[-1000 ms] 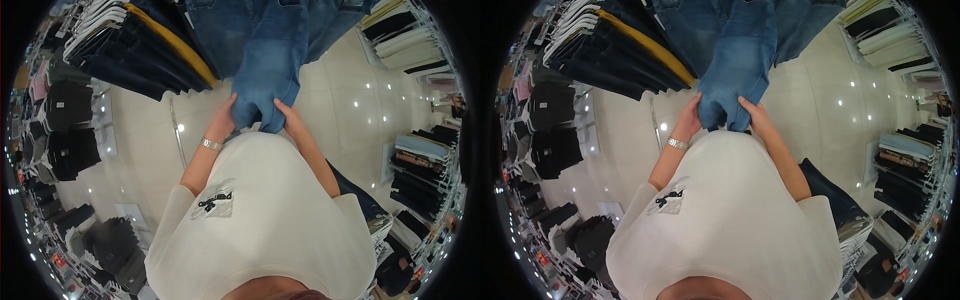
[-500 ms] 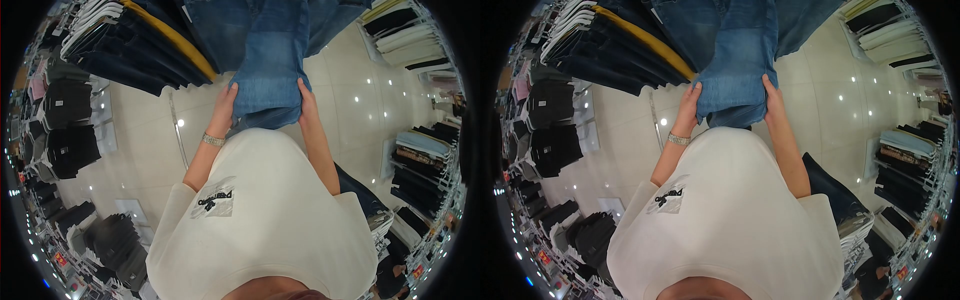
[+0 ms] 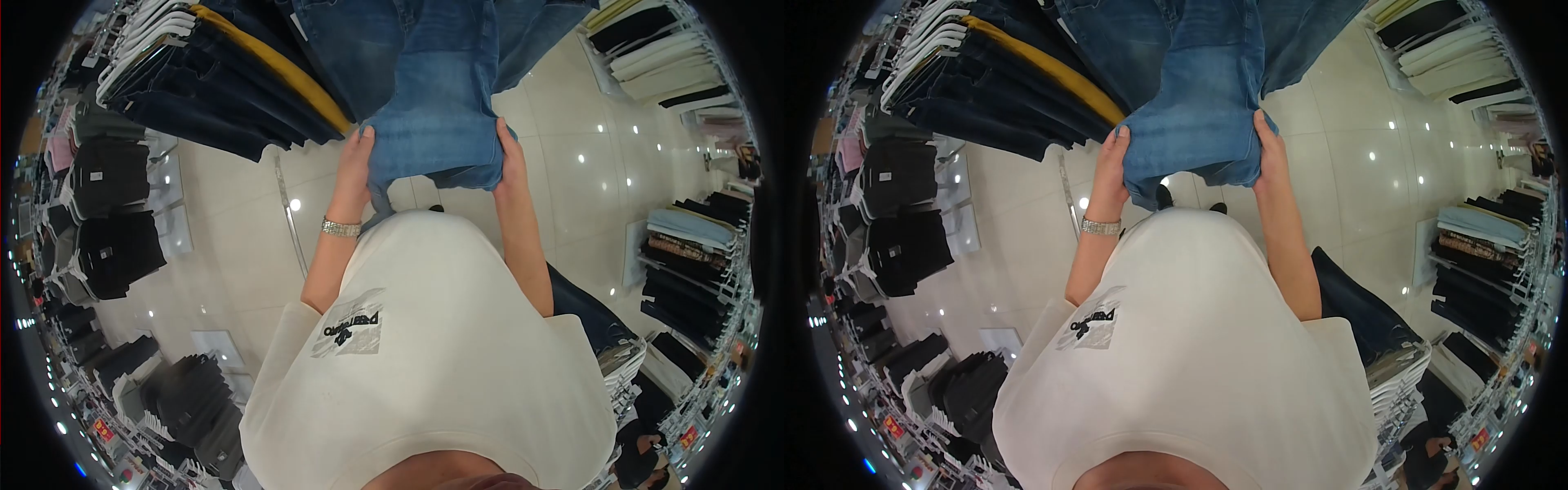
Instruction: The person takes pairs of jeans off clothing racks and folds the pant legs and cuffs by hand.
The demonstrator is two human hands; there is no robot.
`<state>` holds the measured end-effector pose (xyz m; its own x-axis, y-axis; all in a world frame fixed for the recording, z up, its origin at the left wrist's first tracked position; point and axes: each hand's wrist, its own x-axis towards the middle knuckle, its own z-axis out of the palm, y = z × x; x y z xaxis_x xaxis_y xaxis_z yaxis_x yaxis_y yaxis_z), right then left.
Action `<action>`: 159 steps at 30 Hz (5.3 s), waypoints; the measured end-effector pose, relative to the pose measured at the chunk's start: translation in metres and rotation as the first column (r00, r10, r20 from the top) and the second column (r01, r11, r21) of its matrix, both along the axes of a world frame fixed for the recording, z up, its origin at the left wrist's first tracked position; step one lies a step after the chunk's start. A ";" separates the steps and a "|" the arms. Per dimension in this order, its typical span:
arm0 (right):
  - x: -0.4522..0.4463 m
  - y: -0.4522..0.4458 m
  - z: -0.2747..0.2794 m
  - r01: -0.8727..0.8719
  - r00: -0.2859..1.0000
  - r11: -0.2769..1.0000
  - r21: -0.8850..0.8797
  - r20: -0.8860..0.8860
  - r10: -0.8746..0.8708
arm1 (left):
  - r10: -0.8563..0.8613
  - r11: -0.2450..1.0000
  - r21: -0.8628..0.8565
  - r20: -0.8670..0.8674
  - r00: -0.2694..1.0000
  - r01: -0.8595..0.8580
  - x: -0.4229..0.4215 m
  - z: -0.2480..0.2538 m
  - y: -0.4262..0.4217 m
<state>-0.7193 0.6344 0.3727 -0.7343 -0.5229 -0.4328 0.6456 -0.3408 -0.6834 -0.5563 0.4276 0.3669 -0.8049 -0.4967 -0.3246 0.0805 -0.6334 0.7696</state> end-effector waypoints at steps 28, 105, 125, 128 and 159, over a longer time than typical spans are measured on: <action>0.026 -0.012 -0.015 -0.056 0.967 0.989 -0.141 0.240 0.088 | -0.226 0.887 0.396 -0.071 0.971 0.236 0.031 -0.033 0.017; 0.033 -0.002 -0.043 -0.219 0.967 0.975 -0.034 0.127 0.221 | -0.217 0.857 0.490 0.061 0.974 0.160 0.015 -0.018 0.021; 0.038 -0.008 -0.035 -0.056 0.996 0.974 0.218 0.079 0.040 | 0.020 0.989 0.137 0.210 0.978 -0.050 0.013 -0.025 0.017; 0.038 -0.009 -0.037 -0.034 0.997 0.976 0.217 0.082 0.016 | -0.013 0.996 0.092 0.181 0.983 -0.003 0.014 -0.026 0.014; 0.023 -0.033 -0.037 -0.205 0.944 0.968 -0.147 0.230 0.235 | -0.320 0.592 -0.661 0.332 0.888 0.460 -0.001 -0.016 0.038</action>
<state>-0.6967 0.6011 0.3359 -0.4747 -0.7183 -0.5087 0.8554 -0.2403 -0.4589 -0.5572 0.4653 0.3506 -0.9479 -0.2770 -0.1572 -0.2089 0.1683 0.9633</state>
